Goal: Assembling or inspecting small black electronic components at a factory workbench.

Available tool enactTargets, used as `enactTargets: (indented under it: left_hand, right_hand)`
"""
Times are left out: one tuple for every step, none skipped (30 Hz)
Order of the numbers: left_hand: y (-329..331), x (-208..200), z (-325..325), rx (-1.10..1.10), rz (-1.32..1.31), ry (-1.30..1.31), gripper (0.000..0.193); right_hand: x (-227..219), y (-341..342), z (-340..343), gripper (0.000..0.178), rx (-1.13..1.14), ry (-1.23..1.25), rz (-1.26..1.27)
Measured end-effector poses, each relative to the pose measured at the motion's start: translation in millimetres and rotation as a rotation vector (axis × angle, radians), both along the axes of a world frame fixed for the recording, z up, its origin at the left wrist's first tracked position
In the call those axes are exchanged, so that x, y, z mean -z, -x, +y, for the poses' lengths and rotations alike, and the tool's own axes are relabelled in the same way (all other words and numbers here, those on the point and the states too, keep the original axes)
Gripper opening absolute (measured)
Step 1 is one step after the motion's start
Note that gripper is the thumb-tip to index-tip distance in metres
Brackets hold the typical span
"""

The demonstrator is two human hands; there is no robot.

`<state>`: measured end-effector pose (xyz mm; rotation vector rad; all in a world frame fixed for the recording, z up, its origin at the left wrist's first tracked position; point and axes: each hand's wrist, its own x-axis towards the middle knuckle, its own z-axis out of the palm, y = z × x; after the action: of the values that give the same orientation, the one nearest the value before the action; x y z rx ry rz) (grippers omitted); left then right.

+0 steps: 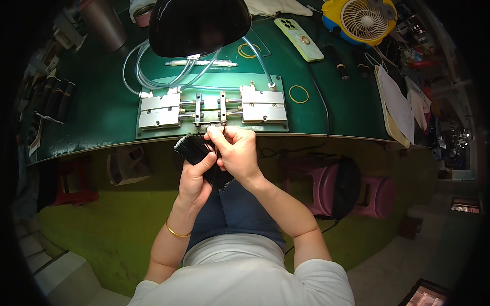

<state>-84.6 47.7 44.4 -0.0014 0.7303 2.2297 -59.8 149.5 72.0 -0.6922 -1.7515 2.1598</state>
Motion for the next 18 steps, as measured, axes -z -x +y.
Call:
enactTargets:
  left_hand:
    - [0.3,-1.3,-0.1,0.006,-0.009,0.006,0.015]
    - [0.3,-2.3,-0.6,0.012,-0.018,0.013,0.015]
    - [0.6,-2.9,-1.1,0.011,-0.017,0.012,0.015]
    - [1.0,-3.4,-1.7,0.019,-0.021,0.021,0.015]
    - [1.4,-4.0,-2.4,0.027,-0.025,0.03,0.016]
    - [1.3,-4.6,-3.2,0.036,-0.029,0.038,0.016]
    - [1.2,-5.3,-4.1,0.035,-0.028,0.037,0.016]
    - [1.0,-6.2,-4.9,0.03,-0.02,0.03,0.016]
    - [0.8,-6.9,-5.7,0.025,-0.012,0.024,0.016]
    - [0.6,-7.4,-6.4,0.019,-0.005,0.018,0.016]
    - [0.5,-7.0,-6.8,0.019,-0.004,0.017,0.016]
    - [0.3,-5.7,-7.1,0.023,0.001,0.019,0.016]
    - [0.3,-4.3,-7.3,0.027,0.005,0.021,0.016]
    - [0.2,-3.3,-7.5,0.031,0.01,0.024,0.016]
    - [0.0,-3.0,-7.3,0.031,0.011,0.024,0.016]
    - [-0.6,-2.8,-6.8,0.017,0.001,0.035,0.016]
    - [-1.3,-2.6,-6.0,0.004,-0.009,0.047,0.016]
    - [-1.6,-2.4,-5.2,-0.009,-0.02,0.059,0.016]
  right_hand:
    - [1.2,-0.2,0.0,0.021,0.007,-0.002,-0.002]
    - [1.5,-0.4,-0.3,0.021,0.013,-0.004,-0.004]
    - [0.9,-0.8,-0.3,0.021,0.012,-0.005,-0.003]
    - [0.2,-1.3,0.1,0.021,0.0,-0.014,-0.005]
    - [-0.6,-2.0,0.4,0.021,-0.011,-0.024,-0.008]
    - [-1.4,-2.7,0.4,0.021,-0.023,-0.034,-0.01]
    - [-2.3,-3.0,-0.6,0.021,-0.023,-0.035,-0.008]
    - [-3.6,-3.2,-2.5,0.021,-0.028,-0.043,0.014]
    - [-4.7,-3.6,-4.4,0.021,-0.033,-0.052,0.036]
    - [-5.5,-4.1,-5.5,0.021,-0.038,-0.06,0.058]
    - [-5.8,-4.6,-6.0,0.021,-0.039,-0.06,0.059]
    - [-6.1,-5.2,-6.5,0.021,-0.042,-0.089,0.059]
    - [-6.3,-5.5,-6.9,0.021,-0.044,-0.117,0.058]
    - [-6.4,-5.6,-7.1,0.02,-0.047,-0.145,0.057]
    - [-6.1,-5.5,-7.2,0.02,-0.047,-0.145,0.057]
    - [-5.4,-5.1,-7.0,0.02,-0.034,-0.128,0.038]
    - [-4.4,-4.8,-6.7,0.02,-0.019,-0.111,0.018]
    - [-3.9,-4.4,-6.3,0.021,-0.005,-0.094,-0.002]
